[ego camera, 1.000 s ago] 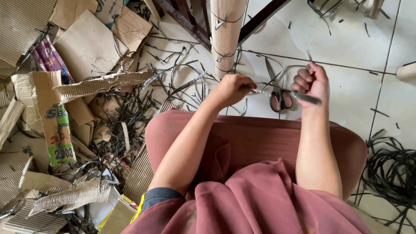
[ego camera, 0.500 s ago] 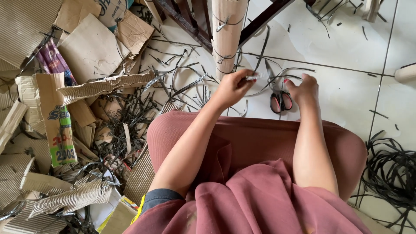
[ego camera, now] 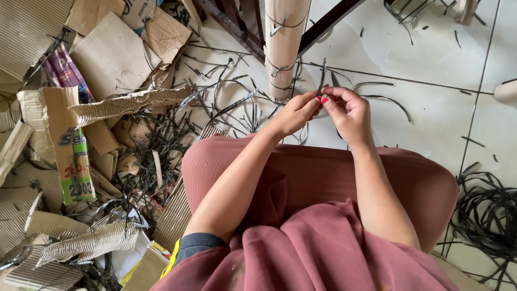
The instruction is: Wrapping chair legs with protective cardboard and securing them with plastic ties
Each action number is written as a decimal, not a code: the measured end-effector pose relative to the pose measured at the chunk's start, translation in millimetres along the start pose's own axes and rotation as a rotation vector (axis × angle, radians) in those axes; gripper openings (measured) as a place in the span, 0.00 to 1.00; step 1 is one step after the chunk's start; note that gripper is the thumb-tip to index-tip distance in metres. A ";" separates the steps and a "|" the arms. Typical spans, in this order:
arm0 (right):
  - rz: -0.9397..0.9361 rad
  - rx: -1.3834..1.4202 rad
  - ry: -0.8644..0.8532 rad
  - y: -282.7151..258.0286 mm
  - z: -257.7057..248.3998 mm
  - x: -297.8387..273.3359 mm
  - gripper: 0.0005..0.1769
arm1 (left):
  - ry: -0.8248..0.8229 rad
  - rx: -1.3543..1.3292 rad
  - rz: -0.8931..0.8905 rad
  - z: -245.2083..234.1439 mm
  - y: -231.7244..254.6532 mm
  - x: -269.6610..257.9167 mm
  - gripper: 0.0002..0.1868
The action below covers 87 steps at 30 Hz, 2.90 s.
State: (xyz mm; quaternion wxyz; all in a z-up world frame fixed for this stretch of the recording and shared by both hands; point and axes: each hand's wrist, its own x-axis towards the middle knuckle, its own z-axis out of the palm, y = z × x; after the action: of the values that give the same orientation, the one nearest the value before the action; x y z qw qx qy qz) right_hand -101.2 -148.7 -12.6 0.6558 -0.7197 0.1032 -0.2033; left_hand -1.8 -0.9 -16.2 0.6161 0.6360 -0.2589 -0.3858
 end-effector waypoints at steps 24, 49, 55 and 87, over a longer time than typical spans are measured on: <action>-0.149 -0.348 0.066 6.9 -14.4 -0.9 0.03 | 0.338 0.413 0.366 8.1 27.2 -4.5 0.05; 0.451 0.981 0.272 48.5 -50.2 17.0 0.04 | 0.076 -0.734 0.167 -4.7 9.6 4.6 0.04; 0.465 1.088 0.227 73.2 -76.1 18.4 0.04 | 0.133 -0.749 0.159 -15.2 -10.4 10.0 0.03; -0.138 -0.825 0.497 90.0 -99.3 19.9 0.21 | 0.023 -0.696 0.006 -23.5 46.4 -5.4 0.14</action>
State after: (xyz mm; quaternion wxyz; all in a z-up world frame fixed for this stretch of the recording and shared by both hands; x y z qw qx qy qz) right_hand -115.3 -257.2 -92.6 0.2566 -0.8544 0.2806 -0.3540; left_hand 20.9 12.2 29.1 0.8001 0.3915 -0.1067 -0.4419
